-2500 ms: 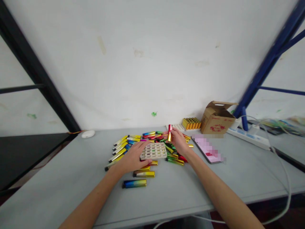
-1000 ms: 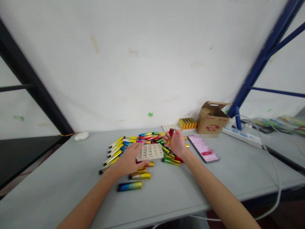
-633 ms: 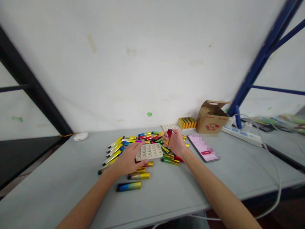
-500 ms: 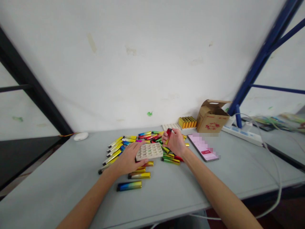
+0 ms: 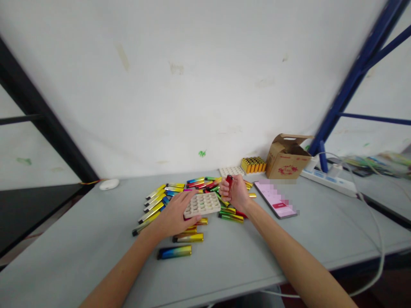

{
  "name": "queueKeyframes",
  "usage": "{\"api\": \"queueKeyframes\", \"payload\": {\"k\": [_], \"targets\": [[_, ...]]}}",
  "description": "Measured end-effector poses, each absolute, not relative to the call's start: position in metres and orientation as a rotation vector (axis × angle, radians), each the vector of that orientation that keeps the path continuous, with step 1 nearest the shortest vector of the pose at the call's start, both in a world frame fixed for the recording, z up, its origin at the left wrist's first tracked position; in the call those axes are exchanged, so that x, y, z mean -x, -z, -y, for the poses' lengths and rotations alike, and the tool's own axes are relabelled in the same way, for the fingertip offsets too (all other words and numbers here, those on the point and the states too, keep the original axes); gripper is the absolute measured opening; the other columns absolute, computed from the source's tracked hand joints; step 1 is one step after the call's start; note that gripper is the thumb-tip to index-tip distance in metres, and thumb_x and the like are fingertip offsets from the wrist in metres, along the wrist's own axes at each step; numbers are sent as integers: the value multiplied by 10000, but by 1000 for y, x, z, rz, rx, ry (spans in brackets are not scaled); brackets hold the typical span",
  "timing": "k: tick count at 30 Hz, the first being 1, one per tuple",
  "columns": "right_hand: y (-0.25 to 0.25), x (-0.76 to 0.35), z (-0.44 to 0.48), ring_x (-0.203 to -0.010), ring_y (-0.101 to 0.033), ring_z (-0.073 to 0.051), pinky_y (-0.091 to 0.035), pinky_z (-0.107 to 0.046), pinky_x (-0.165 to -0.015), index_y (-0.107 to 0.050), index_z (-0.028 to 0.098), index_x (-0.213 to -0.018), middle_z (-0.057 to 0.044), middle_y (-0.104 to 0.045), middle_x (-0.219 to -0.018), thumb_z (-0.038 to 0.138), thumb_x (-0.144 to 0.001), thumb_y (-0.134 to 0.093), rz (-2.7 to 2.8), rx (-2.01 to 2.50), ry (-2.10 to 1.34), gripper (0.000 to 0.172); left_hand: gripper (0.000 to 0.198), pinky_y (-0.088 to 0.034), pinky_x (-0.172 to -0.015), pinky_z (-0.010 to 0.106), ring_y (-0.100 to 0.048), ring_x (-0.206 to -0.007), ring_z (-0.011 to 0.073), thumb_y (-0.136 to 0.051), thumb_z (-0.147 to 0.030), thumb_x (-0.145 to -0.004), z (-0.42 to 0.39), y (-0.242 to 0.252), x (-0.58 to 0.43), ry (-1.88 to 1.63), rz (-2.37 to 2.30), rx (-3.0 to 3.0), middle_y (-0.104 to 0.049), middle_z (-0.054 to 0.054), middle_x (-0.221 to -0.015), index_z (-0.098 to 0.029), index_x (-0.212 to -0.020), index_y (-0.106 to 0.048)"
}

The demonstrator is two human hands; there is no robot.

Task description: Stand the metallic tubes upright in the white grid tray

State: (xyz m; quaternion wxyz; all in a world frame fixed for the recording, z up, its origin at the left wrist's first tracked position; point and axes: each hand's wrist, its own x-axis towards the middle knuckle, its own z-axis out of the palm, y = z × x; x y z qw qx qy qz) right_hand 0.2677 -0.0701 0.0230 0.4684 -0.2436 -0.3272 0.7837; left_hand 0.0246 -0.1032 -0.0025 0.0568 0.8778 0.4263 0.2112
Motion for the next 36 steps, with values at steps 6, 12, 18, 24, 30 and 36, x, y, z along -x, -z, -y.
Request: {"api": "queueKeyframes", "payload": {"k": [6,12,18,24,30,36], "targets": [[-23,-262,74,-460,-217,-92,-143,-176,-382,-332,219,-639,58,-272,-561,385,-778,-379,866,630,-1865,221,674,-353,-1113,470,-433,-1331,304,-629,-439,-847,104,0,-24,-622,-1272,-2676,-471,129,-1453,-209,-1432,-384],[-26,-254,80,-468,-209,-99,-145,-176,-388,-351,214,-655,55,-271,-572,349,-799,-323,929,684,-1848,199,678,-366,-1102,466,-442,-1322,299,-618,-450,-857,103,3,-23,-629,-1289,-2679,-472,134,-1451,-208,-1443,-377],[-23,-254,79,-465,-189,-91,-132,-175,-391,-349,217,-686,68,-245,-593,350,-784,-368,940,672,-1868,166,664,-364,-1103,479,-443,-1323,302,-618,-453,-859,102,7,-23,-657,-1306,-2675,-477,133,-1451,-212,-1437,-397],[-20,-256,77,-463,-187,-90,-118,-189,-391,-346,218,-673,68,-247,-586,395,-772,-372,939,637,-1897,204,642,-371,-1102,469,-451,-1315,298,-620,-449,-853,102,6,-23,-670,-1286,-2675,-492,123,-1439,-214,-1419,-428],[-22,-255,80,-463,-199,-94,-148,-190,-392,-333,220,-647,59,-267,-562,412,-772,-367,912,617,-1891,232,634,-372,-1105,473,-464,-1307,306,-628,-445,-846,102,6,-23,-687,-1278,-2683,-508,120,-1427,-224,-1410,-438],[-21,-251,80,-451,-178,-89,-142,-183,-381,-354,219,-662,72,-253,-562,367,-761,-374,872,657,-1849,179,592,-381,-1099,457,-469,-1299,291,-610,-438,-863,101,7,-23,-662,-1274,-2710,-513,116,-1418,-217,-1390,-458]]}}
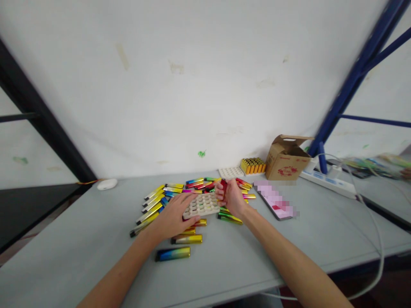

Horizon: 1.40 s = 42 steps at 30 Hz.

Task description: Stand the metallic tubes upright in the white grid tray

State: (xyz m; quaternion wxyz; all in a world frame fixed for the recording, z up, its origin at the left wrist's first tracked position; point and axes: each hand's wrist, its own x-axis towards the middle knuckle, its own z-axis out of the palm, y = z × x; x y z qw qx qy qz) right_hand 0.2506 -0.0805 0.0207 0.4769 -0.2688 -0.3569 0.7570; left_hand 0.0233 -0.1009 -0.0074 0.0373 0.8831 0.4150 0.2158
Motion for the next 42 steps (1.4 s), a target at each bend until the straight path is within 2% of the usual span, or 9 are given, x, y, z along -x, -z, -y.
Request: {"api": "queueKeyframes", "payload": {"k": [9,16,25,31,36,39,42], "targets": [[-29,-263,77,-448,-213,-86,-134,-169,-376,-346,221,-676,67,-284,-560,418,-796,-408,806,633,-1800,239,577,-383,-1094,448,-488,-1280,287,-594,-453,-873,102,4,-24,-667,-1266,-2706,-529,106,-1406,-226,-1387,-464],[-32,-272,78,-446,-189,-82,-135,-171,-386,-266,223,-628,64,-265,-534,425,-765,-452,750,452,-1906,307,582,-372,-1103,452,-468,-1298,285,-594,-455,-877,101,5,-24,-647,-1255,-2705,-521,111,-1416,-209,-1386,-455],[-25,-264,75,-452,-216,-85,-142,-164,-376,-357,212,-651,65,-270,-566,325,-756,-417,760,500,-1900,165,575,-369,-1106,449,-469,-1297,285,-587,-466,-882,101,5,-23,-616,-1284,-2717,-527,115,-1406,-201,-1377,-461],[-22,-266,73,-440,-228,-78,-155,-145,-362,-391,209,-688,65,-307,-562,391,-815,-444,749,488,-1915,228,599,-364,-1110,457,-464,-1300,289,-591,-468,-878,100,7,-22,-633,-1269,-2747,-519,128,-1412,-186,-1388,-450],[-23,-274,78,-474,-322,-77,-233,-135,-369,-484,200,-836,44,-420,-641,474,-813,-506,699,271,-2018,276,643,-365,-1107,493,-446,-1312,313,-610,-470,-859,101,4,-23,-638,-1316,-2715,-501,155,-1425,-149,-1393,-451],[-24,-277,82,-496,-362,-75,-270,-130,-368,-493,200,-895,26,-479,-719,399,-789,-539,685,178,-2088,229,604,-362,-1109,499,-449,-1306,311,-580,-478,-877,102,3,-23,-649,-1317,-2713,-524,158,-1399,-136,-1366,-483],[-23,-277,83,-500,-404,-75,-302,-136,-360,-484,200,-873,25,-489,-740,292,-762,-551,721,197,-2125,159,583,-353,-1116,496,-442,-1312,306,-569,-482,-884,101,4,-24,-665,-1295,-2729,-536,148,-1389,-145,-1354,-499]]}}
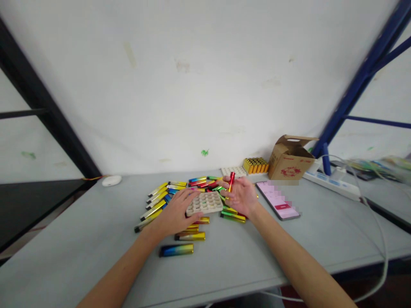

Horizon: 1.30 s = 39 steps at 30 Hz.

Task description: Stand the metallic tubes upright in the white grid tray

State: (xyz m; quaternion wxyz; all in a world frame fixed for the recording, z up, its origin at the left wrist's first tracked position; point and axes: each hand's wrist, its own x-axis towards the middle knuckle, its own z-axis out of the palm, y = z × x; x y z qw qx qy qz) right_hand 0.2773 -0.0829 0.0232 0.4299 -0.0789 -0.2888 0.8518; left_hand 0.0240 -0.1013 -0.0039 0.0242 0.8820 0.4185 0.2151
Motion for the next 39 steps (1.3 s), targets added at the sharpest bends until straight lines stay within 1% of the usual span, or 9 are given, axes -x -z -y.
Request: {"api": "queueKeyframes", "payload": {"k": [3,6,11,13,16,18,20,26,39], "targets": [[-24,-276,83,-570,-507,-109,-389,-176,-390,-485,208,-848,22,-492,-756,270,-765,-561,834,290,-2132,128,615,-324,-1131,510,-408,-1342,316,-573,-506,-875,100,6,-24,-674,-1322,-2735,-521,149,-1407,-147,-1367,-489],[-26,-273,82,-734,-585,-153,-506,-247,-529,-506,210,-841,12,-509,-795,282,-784,-594,966,386,-2030,128,672,-316,-1135,509,-395,-1357,323,-594,-534,-854,100,6,-23,-647,-1359,-2732,-496,158,-1433,-142,-1386,-468],[-17,-267,75,-801,-596,-176,-516,-315,-706,-531,207,-818,-9,-550,-799,344,-824,-602,1198,593,-1680,154,693,-328,-1128,487,-427,-1343,314,-596,-541,-854,102,5,-26,-586,-1401,-2719,-498,157,-1439,-139,-1400,-447],[-11,-264,73,-850,-598,-202,-499,-360,-799,-552,205,-833,-31,-582,-817,399,-868,-540,1377,710,-1430,197,682,-316,-1134,494,-416,-1354,316,-566,-547,-872,103,6,-29,-561,-1447,-2718,-489,160,-1449,-133,-1400,-444],[-3,-262,74,-989,-573,-240,-432,-421,-946,-602,196,-919,-80,-622,-958,417,-935,-436,1677,938,-820,277,699,-286,-1151,496,-379,-1384,319,-524,-576,-885,103,8,-32,-527,-1501,-2732,-464,164,-1472,-122,-1408,-435],[0,-261,76,-1059,-552,-262,-398,-444,-992,-622,188,-1001,-108,-618,-1052,408,-950,-429,1812,1048,-463,297,703,-272,-1158,497,-363,-1396,318,-481,-595,-901,103,9,-34,-500,-1514,-2731,-456,160,-1481,-118,-1415,-430],[3,-261,77,-1070,-558,-272,-408,-443,-989,-631,177,-1054,-125,-620,-1074,404,-957,-430,1895,1099,-297,318,700,-261,-1162,505,-344,-1408,319,-447,-601,-916,102,9,-34,-472,-1510,-2723,-451,153,-1486,-114,-1419,-426],[14,-259,68,-1124,-594,-249,-447,-407,-996,-594,158,-1202,-139,-642,-1182,361,-957,-460,1860,1034,-383,345,727,-283,-1150,516,-336,-1410,334,-552,-610,-855,102,5,-32,-490,-1495,-2665,-486,154,-1456,-136,-1397,-453],[10,-268,61,-1146,-612,-264,-425,-455,-1031,-649,169,-1169,-118,-684,-1203,335,-883,-589,1827,1041,-573,336,784,-343,-1113,525,-415,-1358,352,-693,-564,-767,97,9,-26,-535,-1440,-2565,-481,192,-1443,-152,-1387,-451]]}}
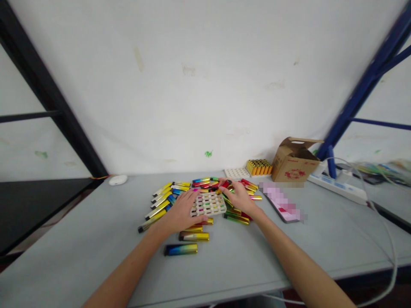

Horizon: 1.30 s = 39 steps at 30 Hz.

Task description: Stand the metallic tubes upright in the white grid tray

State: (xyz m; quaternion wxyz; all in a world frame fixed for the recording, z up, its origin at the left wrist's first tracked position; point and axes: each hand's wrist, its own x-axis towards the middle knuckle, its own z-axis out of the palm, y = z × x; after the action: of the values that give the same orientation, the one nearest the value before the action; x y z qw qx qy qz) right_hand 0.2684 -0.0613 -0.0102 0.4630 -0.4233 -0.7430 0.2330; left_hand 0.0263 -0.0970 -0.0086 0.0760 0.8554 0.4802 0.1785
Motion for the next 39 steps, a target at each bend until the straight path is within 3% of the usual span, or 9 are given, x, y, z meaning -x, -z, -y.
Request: {"api": "queueKeyframes", "payload": {"k": [7,10,15,20,25,28,31,35,39], "targets": [[6,-266,67,-1182,-569,-264,-406,-463,-1037,-581,188,-1268,-125,-630,-1277,310,-880,-568,1870,1046,-588,407,822,-322,-1134,518,-377,-1383,354,-707,-554,-758,99,9,-27,-549,-1452,-2516,-433,199,-1472,-145,-1414,-426],[6,-262,67,-1099,-600,-266,-439,-451,-984,-557,182,-1289,-122,-654,-1204,321,-856,-600,1811,1109,-607,457,845,-309,-1145,509,-370,-1384,355,-707,-570,-753,99,10,-27,-559,-1440,-2513,-392,220,-1487,-119,-1412,-430],[9,-257,65,-882,-631,-239,-485,-392,-830,-659,164,-974,-90,-702,-945,314,-864,-584,1899,1070,-581,200,825,-308,-1139,527,-364,-1388,356,-699,-579,-759,97,12,-26,-575,-1410,-2543,-401,196,-1486,-167,-1420,-426],[10,-259,63,-773,-619,-219,-484,-351,-724,-633,167,-847,-57,-682,-811,344,-875,-566,1930,1080,-582,192,794,-315,-1134,521,-368,-1383,347,-704,-542,-768,98,10,-27,-570,-1392,-2552,-410,188,-1479,-164,-1410,-430],[3,-268,62,-894,-629,-229,-481,-374,-833,-673,171,-965,-66,-707,-946,300,-843,-615,1937,1004,-581,187,774,-307,-1139,516,-355,-1390,348,-699,-526,-779,99,9,-27,-573,-1392,-2568,-406,178,-1484,-174,-1411,-423],[4,-272,61,-858,-613,-235,-473,-398,-841,-695,184,-842,-59,-702,-871,325,-844,-619,1992,1016,-483,161,730,-318,-1136,502,-368,-1382,335,-698,-497,-784,99,8,-27,-582,-1367,-2586,-434,175,-1462,-164,-1383,-447],[4,-275,61,-929,-607,-251,-453,-425,-897,-713,192,-826,-81,-703,-958,333,-843,-627,2055,1000,-402,166,696,-319,-1133,510,-376,-1379,331,-659,-505,-808,101,8,-29,-592,-1374,-2635,-455,168,-1454,-175,-1383,-446],[4,-282,60,-1104,-580,-274,-400,-457,-1014,-730,209,-943,-104,-681,-1133,394,-857,-616,2096,991,-392,233,702,-233,-1166,538,-307,-1425,333,-546,-489,-875,106,9,-32,-498,-1441,-2719,-393,177,-1514,-143,-1453,-349],[14,-297,49,-1239,-531,-269,-360,-487,-1078,-623,185,-1234,-140,-613,-1304,418,-969,-383,1927,1177,-419,427,759,-193,-1170,558,-255,-1446,353,-480,-552,-895,108,9,-34,-409,-1461,-2756,-334,198,-1546,-107,-1483,-303]]}}
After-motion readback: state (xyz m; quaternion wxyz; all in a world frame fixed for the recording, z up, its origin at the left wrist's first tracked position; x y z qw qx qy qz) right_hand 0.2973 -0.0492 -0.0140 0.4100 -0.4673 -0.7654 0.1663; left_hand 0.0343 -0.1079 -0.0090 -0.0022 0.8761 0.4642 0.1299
